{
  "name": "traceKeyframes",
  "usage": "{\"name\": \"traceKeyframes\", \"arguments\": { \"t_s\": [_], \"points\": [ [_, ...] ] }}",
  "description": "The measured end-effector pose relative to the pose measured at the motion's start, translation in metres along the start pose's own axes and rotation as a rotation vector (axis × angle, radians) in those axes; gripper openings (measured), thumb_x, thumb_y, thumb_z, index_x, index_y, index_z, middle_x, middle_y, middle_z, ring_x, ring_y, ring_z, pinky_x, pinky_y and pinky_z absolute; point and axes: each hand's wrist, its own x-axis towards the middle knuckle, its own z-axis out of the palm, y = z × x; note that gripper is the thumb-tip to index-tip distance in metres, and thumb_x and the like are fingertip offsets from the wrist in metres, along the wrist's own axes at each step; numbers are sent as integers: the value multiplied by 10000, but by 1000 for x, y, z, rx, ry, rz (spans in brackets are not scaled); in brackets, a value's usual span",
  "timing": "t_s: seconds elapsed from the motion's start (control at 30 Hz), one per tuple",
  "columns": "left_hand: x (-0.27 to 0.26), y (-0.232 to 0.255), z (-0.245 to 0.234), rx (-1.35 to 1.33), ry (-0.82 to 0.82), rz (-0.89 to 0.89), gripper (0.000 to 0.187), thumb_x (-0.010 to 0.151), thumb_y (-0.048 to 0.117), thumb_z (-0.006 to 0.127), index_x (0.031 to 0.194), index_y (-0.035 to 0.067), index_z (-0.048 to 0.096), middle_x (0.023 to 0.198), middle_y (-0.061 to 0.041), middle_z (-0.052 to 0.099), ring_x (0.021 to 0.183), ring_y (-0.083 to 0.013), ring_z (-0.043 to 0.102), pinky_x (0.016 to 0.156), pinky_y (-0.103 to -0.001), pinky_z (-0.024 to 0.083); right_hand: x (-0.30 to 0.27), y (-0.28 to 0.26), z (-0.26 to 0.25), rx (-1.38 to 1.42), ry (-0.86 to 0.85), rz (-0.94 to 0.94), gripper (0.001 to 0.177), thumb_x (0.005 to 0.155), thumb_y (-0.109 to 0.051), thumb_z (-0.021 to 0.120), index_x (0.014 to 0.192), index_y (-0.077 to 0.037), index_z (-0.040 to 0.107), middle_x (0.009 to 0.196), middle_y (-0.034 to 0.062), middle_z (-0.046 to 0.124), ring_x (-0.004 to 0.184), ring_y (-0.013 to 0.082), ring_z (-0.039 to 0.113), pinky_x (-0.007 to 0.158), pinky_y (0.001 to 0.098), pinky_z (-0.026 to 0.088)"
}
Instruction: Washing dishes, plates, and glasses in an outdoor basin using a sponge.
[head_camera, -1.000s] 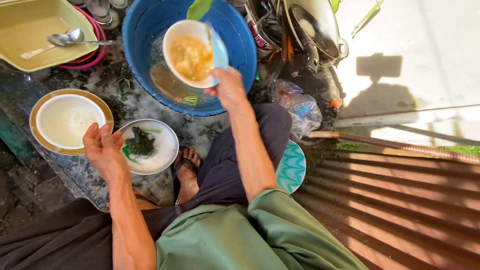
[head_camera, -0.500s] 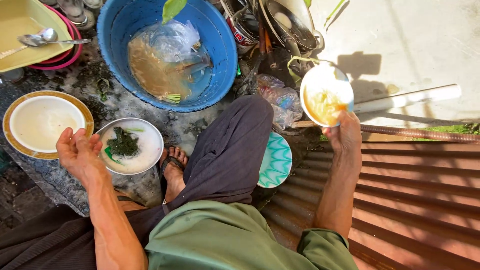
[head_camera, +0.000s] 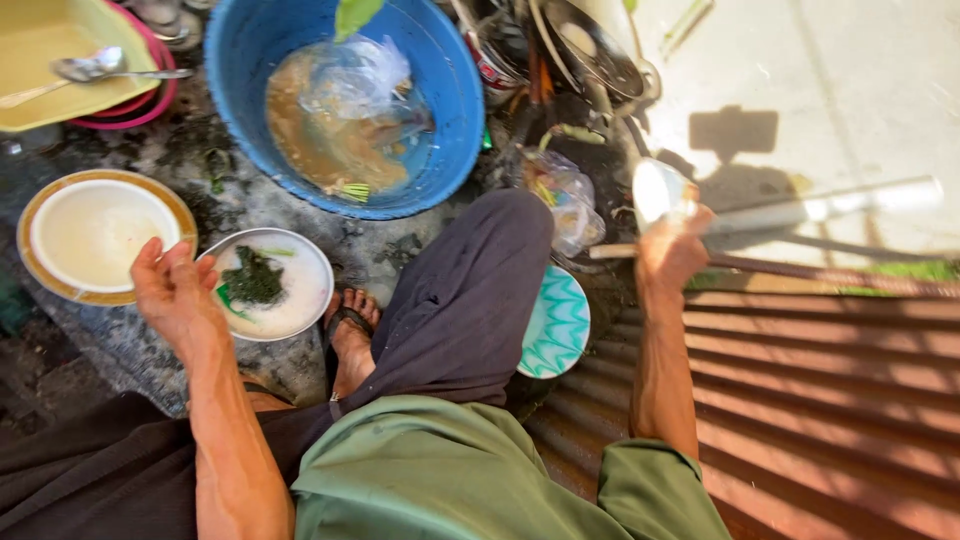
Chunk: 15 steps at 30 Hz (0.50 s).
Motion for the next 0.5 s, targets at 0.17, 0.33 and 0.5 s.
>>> {"name": "traceKeyframes", "arguments": {
  "t_s": [0.17, 0.33, 0.5],
  "points": [
    [-16, 27, 7, 20, -41, 34, 381, 1125, 147, 585, 1479, 33, 501, 1282, -84, 647, 994, -142, 683, 847, -252, 555, 5, 2, -25, 614, 400, -85, 593, 1038, -44, 573, 1592, 11, 369, 1467, 222, 540, 1228, 308, 734, 878, 304, 656],
    [-40, 54, 39, -54, -173, -59, 415, 1084, 222, 611, 1448, 45, 519, 1326, -95, 626, 1013, -171, 705, 859, -294, 595, -43, -118, -144, 1454, 231, 94, 675, 867, 41, 520, 1516, 5, 338, 1292, 200, 590, 886, 223, 613, 610, 271, 540],
    [-52, 83, 37, -323, -651, -223, 815, 952, 400, 656, 1609, 143, 247, 1490, -125, 554, 1223, -267, 676, 990, -444, 576, -124, -249, -96, 1611, -366, -73, 383, 890, 23, 650, 1271, 14, 611, 1131, 79, 680, 939, 182, 684, 739, 329, 606]
  ]
}}
